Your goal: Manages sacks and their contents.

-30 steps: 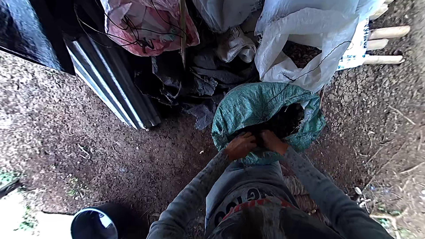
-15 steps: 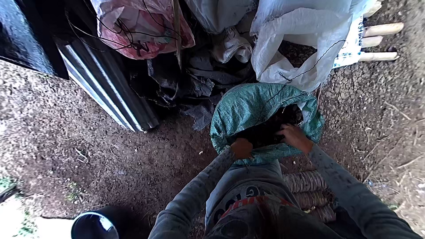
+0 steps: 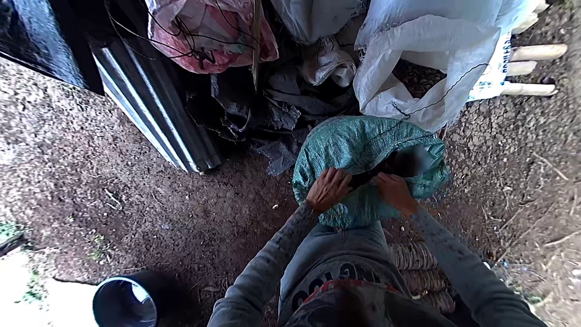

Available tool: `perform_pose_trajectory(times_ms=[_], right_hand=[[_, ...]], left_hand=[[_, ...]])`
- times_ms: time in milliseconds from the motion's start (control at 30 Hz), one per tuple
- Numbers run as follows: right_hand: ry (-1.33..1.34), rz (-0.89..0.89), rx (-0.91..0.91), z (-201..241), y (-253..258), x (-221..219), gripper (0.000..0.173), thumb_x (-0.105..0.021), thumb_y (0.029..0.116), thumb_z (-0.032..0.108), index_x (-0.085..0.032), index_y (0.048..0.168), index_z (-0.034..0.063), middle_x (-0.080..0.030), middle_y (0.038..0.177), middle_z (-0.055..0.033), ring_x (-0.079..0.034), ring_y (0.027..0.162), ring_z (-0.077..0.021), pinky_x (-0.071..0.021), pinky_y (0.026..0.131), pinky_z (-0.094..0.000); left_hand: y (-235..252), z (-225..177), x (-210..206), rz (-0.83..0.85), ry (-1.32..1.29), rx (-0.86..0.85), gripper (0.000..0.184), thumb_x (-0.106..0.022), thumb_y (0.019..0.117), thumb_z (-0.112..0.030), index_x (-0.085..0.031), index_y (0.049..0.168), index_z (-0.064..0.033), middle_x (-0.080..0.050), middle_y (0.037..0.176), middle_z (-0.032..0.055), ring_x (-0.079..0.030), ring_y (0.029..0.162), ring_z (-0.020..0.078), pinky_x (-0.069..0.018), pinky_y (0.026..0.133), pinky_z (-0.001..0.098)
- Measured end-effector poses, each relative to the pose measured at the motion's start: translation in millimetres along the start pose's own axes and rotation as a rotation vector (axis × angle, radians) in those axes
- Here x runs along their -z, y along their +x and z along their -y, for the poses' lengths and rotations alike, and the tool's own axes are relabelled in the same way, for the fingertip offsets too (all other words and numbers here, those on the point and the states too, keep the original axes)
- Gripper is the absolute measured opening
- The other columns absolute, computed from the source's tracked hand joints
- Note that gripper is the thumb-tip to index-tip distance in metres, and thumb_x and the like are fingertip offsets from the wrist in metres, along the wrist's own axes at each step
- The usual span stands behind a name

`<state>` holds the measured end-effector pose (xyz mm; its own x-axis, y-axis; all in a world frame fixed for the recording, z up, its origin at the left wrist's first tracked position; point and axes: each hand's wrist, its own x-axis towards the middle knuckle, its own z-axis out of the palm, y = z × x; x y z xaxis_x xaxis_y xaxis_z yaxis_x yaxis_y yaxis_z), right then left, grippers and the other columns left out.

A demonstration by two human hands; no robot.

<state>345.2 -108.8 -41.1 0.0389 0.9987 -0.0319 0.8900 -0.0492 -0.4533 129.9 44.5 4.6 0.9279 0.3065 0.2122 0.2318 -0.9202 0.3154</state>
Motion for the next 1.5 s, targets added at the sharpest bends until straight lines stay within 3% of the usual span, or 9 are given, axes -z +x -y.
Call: perform_pose_trajectory(times_ms=[133, 433, 533, 667, 767, 1000, 1167, 1300, 1500], right_hand=[[-0.012, -0.065, -0.055, -4, 11, -26, 0.014, -0.07, 0.0859, -0.001, -0.074, 0.098, -0.0069, -0.072, 0.098, -0.0243, -0.072, 0.088, -0.043, -0.0581, 0.076, -0.0581], [-0.103, -0.432, 0.167, -3, 19, -28, 0.011, -0.064, 0.0966, 0.015, -0.069, 0.098, 0.0047, -0.07, 0.103, -0.0161, -0.066, 0.101, -0.0351, -0.0501, 0.09, -0.0485], [-0.021, -0.283, 0.308, 4, 35, -21, 0.027, -0.059, 0.0888, 0.013, -0.071, 0.112, 0.0056, -0.068, 0.13, -0.0138, -0.061, 0.126, -0.031, -0.0418, 0.109, -0.0523], [-0.002, -0.176, 0.309, 3, 64, -23, 0.028, -0.067, 0.0893, 0.01, -0.069, 0.115, 0.0005, -0.071, 0.112, -0.0182, -0.068, 0.106, -0.0368, -0.0504, 0.096, -0.0538], [0.027, -0.133, 0.282, 6, 74, -21, 0.02, -0.062, 0.0905, -0.006, -0.072, 0.108, -0.0047, -0.071, 0.1, -0.0223, -0.07, 0.096, -0.0397, -0.059, 0.086, -0.0483], [0.104, -0.026, 0.2, 23, 59, -2, 0.023, -0.064, 0.0844, -0.013, -0.072, 0.105, -0.0074, -0.071, 0.102, -0.0231, -0.07, 0.101, -0.0394, -0.0586, 0.09, -0.0472], [0.079, 0.006, 0.188, 23, 62, -11, 0.02, -0.065, 0.0864, -0.012, -0.071, 0.104, -0.0054, -0.07, 0.102, -0.0226, -0.07, 0.101, -0.0395, -0.0586, 0.089, -0.0495], [0.133, -0.097, 0.246, 39, 40, -11, 0.012, -0.064, 0.0936, -0.001, -0.074, 0.098, -0.0009, -0.072, 0.099, -0.0182, -0.071, 0.098, -0.0349, -0.0597, 0.087, -0.0448], [0.234, 0.261, -0.004, 69, 59, -39, 0.021, -0.067, 0.0907, -0.005, -0.069, 0.111, -0.0113, -0.065, 0.113, -0.0305, -0.067, 0.106, -0.0452, -0.0569, 0.091, -0.0549]], left_hand=[[24, 20, -1, 0.354, 0.005, 0.2, 0.026, -0.063, 0.0943, 0.004, -0.067, 0.12, 0.0027, -0.065, 0.113, 0.0257, -0.064, 0.107, 0.0441, -0.0527, 0.091, 0.0542], [45, 9, -12, 0.828, -0.066, 0.255, 0.021, -0.048, 0.1032, 0.001, -0.064, 0.116, 0.0079, -0.07, 0.097, 0.026, -0.07, 0.094, 0.0434, -0.0553, 0.083, 0.0554], [35, 21, -11, 0.799, -0.112, 0.244, 0.027, -0.058, 0.0999, -0.004, -0.064, 0.125, 0.0024, -0.07, 0.1, 0.0229, -0.069, 0.098, 0.0413, -0.0549, 0.085, 0.0545], [23, 18, 3, 0.662, -0.19, 0.271, 0.047, -0.057, 0.105, -0.039, -0.063, 0.126, 0.0025, -0.069, 0.111, 0.0234, -0.067, 0.109, 0.0403, -0.0524, 0.095, 0.0545], [5, -1, 13, 0.484, -0.153, 0.092, 0.066, -0.07, 0.0903, -0.055, -0.066, 0.119, 0.0044, -0.067, 0.11, 0.0236, -0.065, 0.109, 0.0403, -0.0525, 0.094, 0.0527], [-31, 13, -29, 0.415, -0.36, 0.111, 0.02, -0.059, 0.0932, 0.005, -0.072, 0.107, 0.0014, -0.071, 0.103, 0.0207, -0.069, 0.106, 0.0383, -0.0515, 0.1, 0.0519], [-20, 11, -29, 0.424, -0.439, 0.314, 0.015, -0.065, 0.0907, 0.003, -0.073, 0.103, 0.0021, -0.072, 0.106, 0.0197, -0.067, 0.11, 0.0362, -0.05, 0.103, 0.051], [-59, -6, -19, 0.012, -0.249, -0.002, 0.015, -0.059, 0.0957, 0.002, -0.072, 0.102, -0.0036, -0.072, 0.095, 0.0147, -0.071, 0.094, 0.032, -0.0568, 0.087, 0.0463], [-89, -30, 5, -0.158, -0.151, -0.08, 0.02, -0.053, 0.1015, -0.005, -0.071, 0.096, -0.0129, -0.074, 0.094, 0.0062, -0.069, 0.088, 0.0235, -0.0503, 0.081, 0.0414]])
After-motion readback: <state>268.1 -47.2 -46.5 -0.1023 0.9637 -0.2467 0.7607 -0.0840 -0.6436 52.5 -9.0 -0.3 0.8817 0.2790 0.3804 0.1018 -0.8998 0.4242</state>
